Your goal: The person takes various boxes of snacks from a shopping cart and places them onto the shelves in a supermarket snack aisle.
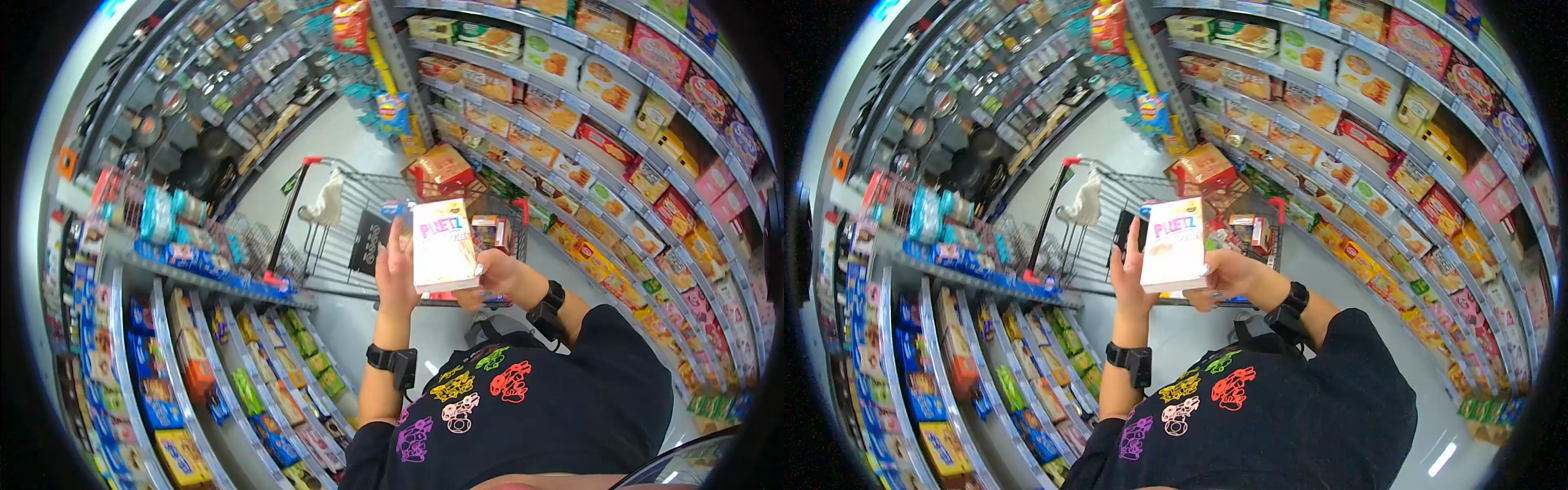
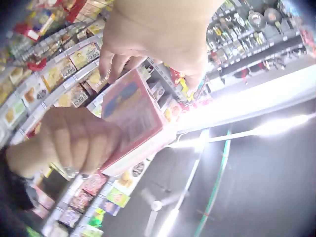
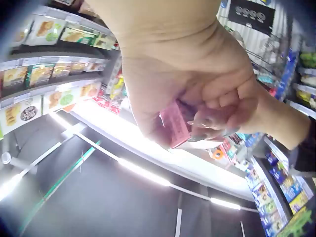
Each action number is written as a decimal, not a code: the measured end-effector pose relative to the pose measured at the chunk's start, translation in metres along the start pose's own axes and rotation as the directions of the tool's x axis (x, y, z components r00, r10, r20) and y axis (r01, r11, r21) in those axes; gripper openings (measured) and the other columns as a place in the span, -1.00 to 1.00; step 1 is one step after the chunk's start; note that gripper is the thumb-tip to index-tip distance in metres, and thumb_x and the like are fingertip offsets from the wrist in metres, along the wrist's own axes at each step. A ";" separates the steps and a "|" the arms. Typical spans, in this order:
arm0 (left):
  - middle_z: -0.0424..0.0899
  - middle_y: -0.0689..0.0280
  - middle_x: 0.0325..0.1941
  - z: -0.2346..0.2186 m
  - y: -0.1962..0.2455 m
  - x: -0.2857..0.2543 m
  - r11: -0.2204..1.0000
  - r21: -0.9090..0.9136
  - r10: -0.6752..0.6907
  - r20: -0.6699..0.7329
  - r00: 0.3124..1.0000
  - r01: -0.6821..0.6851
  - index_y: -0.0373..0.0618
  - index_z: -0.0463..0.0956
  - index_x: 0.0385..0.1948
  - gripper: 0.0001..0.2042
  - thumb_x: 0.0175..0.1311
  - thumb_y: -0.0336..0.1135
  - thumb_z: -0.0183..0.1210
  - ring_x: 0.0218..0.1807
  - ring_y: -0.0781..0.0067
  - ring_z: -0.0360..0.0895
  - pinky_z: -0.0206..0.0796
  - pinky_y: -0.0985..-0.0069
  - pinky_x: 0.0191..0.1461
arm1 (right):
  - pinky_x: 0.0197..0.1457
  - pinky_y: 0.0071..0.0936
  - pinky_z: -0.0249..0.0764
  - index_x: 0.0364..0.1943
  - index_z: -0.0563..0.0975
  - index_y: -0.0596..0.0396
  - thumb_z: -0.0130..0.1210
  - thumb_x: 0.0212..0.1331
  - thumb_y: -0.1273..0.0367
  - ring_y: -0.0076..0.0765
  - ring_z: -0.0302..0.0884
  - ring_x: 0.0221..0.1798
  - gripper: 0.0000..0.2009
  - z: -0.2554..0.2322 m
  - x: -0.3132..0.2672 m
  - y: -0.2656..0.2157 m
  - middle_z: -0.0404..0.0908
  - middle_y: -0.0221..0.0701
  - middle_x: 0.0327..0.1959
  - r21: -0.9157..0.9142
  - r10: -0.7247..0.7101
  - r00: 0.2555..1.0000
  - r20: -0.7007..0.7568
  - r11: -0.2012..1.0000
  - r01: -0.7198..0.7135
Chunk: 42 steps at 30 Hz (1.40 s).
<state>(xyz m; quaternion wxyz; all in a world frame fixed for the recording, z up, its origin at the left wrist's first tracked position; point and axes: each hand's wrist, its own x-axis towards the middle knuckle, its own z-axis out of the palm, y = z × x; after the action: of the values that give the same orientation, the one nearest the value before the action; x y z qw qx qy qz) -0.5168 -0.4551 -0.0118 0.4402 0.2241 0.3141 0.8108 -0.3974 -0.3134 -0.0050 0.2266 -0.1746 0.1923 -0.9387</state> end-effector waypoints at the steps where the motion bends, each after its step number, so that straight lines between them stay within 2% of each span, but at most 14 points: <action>1: 0.03 -0.01 0.38 0.011 0.007 -0.015 0.992 -0.130 -0.011 -0.082 0.997 0.000 0.10 -0.21 0.37 -0.25 0.20 0.26 -0.26 0.35 -0.11 0.06 -0.03 0.06 0.35 | -0.54 -0.44 0.10 -0.18 0.47 0.17 0.01 0.00 0.17 -0.47 0.19 -0.69 -0.62 0.004 0.006 0.013 0.33 -0.40 -0.71 0.051 0.070 0.996 0.063 0.996 -0.073; 8: 0.35 0.05 0.18 0.002 -0.003 -0.142 0.894 -0.413 0.034 -0.328 0.944 -0.176 -0.03 0.19 0.17 -0.52 0.27 -0.03 -0.19 0.20 -0.02 0.31 0.22 0.09 0.22 | -0.48 -0.53 0.08 -0.18 0.48 0.10 0.00 0.03 0.05 -0.62 0.11 -0.70 -0.58 0.038 0.026 0.142 0.25 -0.55 -0.70 0.280 0.248 0.941 0.228 0.909 -0.307; 11: 0.45 0.07 0.07 -0.004 -0.025 -0.205 0.887 -0.400 -0.045 -0.573 0.818 -0.231 -0.14 0.29 0.07 -0.56 0.25 -0.08 -0.18 0.10 0.03 0.40 0.28 0.12 0.15 | -0.46 -0.56 0.10 -0.47 0.42 0.06 -0.05 0.06 0.01 -0.64 0.10 -0.71 -0.62 0.058 0.019 0.196 0.23 -0.57 -0.71 0.369 0.276 0.925 0.260 0.857 -0.360; 12: 0.52 0.05 -0.07 0.005 -0.029 -0.229 0.904 -0.375 -0.018 -0.510 0.860 -0.203 -0.16 0.44 -0.24 -0.66 0.09 -0.10 0.04 -0.01 0.08 0.45 0.29 0.21 0.12 | -0.45 -0.57 0.13 -0.61 0.31 0.00 -0.07 0.08 -0.04 -0.65 0.09 -0.72 -0.59 0.071 0.014 0.210 0.24 -0.57 -0.71 0.343 0.310 0.935 0.173 0.871 -0.353; 15: 0.55 0.07 -0.15 0.004 -0.055 -0.281 0.865 -0.435 -0.108 -0.651 0.752 -0.252 -0.19 0.45 -0.29 -0.66 0.08 -0.08 0.03 -0.11 0.14 0.49 0.34 0.27 0.04 | -0.44 -0.57 0.14 -0.59 0.32 0.02 -0.08 0.09 -0.05 -0.65 0.10 -0.72 -0.58 0.095 -0.004 0.251 0.24 -0.57 -0.71 0.401 0.342 0.940 0.024 0.858 -0.322; 24: 0.57 0.10 -0.23 0.078 -0.102 -0.318 0.932 -0.358 -0.181 -0.582 0.793 -0.051 -0.22 0.45 -0.29 -0.61 0.10 -0.04 -0.12 -0.13 0.13 0.49 0.33 0.26 0.01 | -0.44 -0.50 0.16 -0.52 0.34 0.03 -0.17 0.12 -0.12 -0.55 0.18 -0.64 -0.53 0.149 -0.093 0.280 0.31 -0.53 -0.63 0.313 0.206 0.975 -0.083 0.934 -0.171; 28: 0.59 0.13 -0.19 0.095 -0.165 -0.276 0.922 -0.369 -0.298 -0.491 0.819 0.114 -0.18 0.47 -0.24 -0.57 0.09 -0.02 -0.17 -0.12 0.11 0.49 0.33 0.22 0.01 | -0.40 -0.42 0.22 -0.24 0.48 -0.04 -0.22 0.17 -0.12 -0.40 0.32 -0.53 -0.53 0.161 -0.163 0.263 0.50 -0.46 -0.46 0.117 0.031 0.918 -0.396 0.993 0.018; 29: 0.59 0.13 -0.16 0.091 -0.188 -0.263 0.808 -0.559 -0.333 -0.173 0.927 0.186 -0.14 0.49 -0.23 -0.55 0.06 0.02 -0.19 -0.10 0.09 0.50 0.35 0.20 -0.02 | -0.44 -0.38 0.34 -0.16 0.49 -0.04 -0.24 0.16 -0.21 -0.42 0.45 -0.42 -0.43 0.152 -0.188 0.262 0.54 -0.50 -0.40 0.254 -0.023 0.939 -0.342 0.960 0.116; 30: 0.59 0.10 -0.15 0.133 -0.197 -0.248 0.872 -0.444 -0.384 -0.364 0.849 0.204 -0.17 0.49 -0.24 -0.59 0.06 -0.05 -0.14 -0.08 0.07 0.51 0.38 0.19 -0.04 | -0.42 -0.36 0.36 -0.15 0.48 -0.06 -0.23 0.18 -0.18 -0.41 0.45 -0.41 -0.47 0.156 -0.214 0.256 0.54 -0.50 -0.32 0.244 -0.070 0.910 -0.409 0.952 0.183; 32: 0.56 0.04 -0.13 0.165 -0.249 -0.211 0.859 -0.446 -0.356 -0.163 0.920 0.253 -0.25 0.43 -0.24 -0.67 0.05 -0.21 -0.08 -0.05 0.04 0.49 0.40 0.16 0.00 | -0.42 -0.48 0.30 -0.15 0.49 -0.07 -0.18 0.19 -0.15 -0.46 0.41 -0.43 -0.50 0.166 -0.278 0.238 0.53 -0.46 -0.37 0.153 -0.154 0.859 -0.489 0.954 0.258; 33: 0.53 0.03 -0.08 0.202 -0.273 -0.198 0.912 -0.331 -0.354 -0.336 0.873 0.242 -0.24 0.39 -0.22 -0.69 0.06 -0.23 -0.09 -0.03 0.04 0.48 0.37 0.15 0.04 | -0.42 -0.50 0.29 -0.17 0.50 -0.07 -0.17 0.19 -0.13 -0.48 0.39 -0.45 -0.52 0.169 -0.314 0.225 0.52 -0.46 -0.40 0.129 -0.220 0.848 -0.483 0.940 0.317; 35: 0.51 0.02 -0.05 0.266 -0.313 -0.172 0.848 -0.377 -0.477 -0.239 0.846 0.372 -0.21 0.37 -0.23 -0.71 0.07 -0.25 -0.11 -0.02 0.03 0.48 0.35 0.15 0.07 | -0.43 -0.52 0.26 -0.20 0.52 -0.08 -0.15 0.19 -0.10 -0.54 0.36 -0.47 -0.56 0.176 -0.384 0.214 0.50 -0.47 -0.46 0.120 -0.316 0.825 -0.469 0.902 0.414; 39: 0.56 0.11 -0.08 0.350 -0.377 -0.147 0.788 -0.243 -0.530 0.200 0.824 0.566 -0.25 0.41 -0.16 -0.67 0.09 -0.24 -0.08 -0.03 0.21 0.51 0.35 0.30 0.07 | -0.45 -0.54 0.19 -0.32 0.54 -0.07 -0.16 0.19 0.06 -0.55 0.24 -0.56 -0.68 0.219 -0.481 0.187 0.44 -0.55 -0.56 -0.158 -0.467 0.486 -0.738 0.821 0.549; 42: 0.54 0.11 -0.05 0.401 -0.404 -0.135 0.790 -0.143 -0.529 0.333 0.781 0.596 -0.26 0.36 -0.02 -0.61 0.17 -0.21 -0.09 -0.06 0.21 0.54 0.41 0.35 0.01 | -0.45 -0.51 0.22 -0.23 0.54 0.01 -0.15 0.19 0.14 -0.56 0.28 -0.54 -0.68 0.251 -0.516 0.182 0.51 -0.54 -0.51 -0.354 -0.603 0.353 -0.715 0.749 0.560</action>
<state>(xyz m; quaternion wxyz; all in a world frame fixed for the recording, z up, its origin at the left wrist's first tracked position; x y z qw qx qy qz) 0.0401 -0.2779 -0.0276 0.7265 0.1747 0.2020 0.6332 0.2038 -0.2795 0.0075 -0.2356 0.2010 0.2197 -0.9251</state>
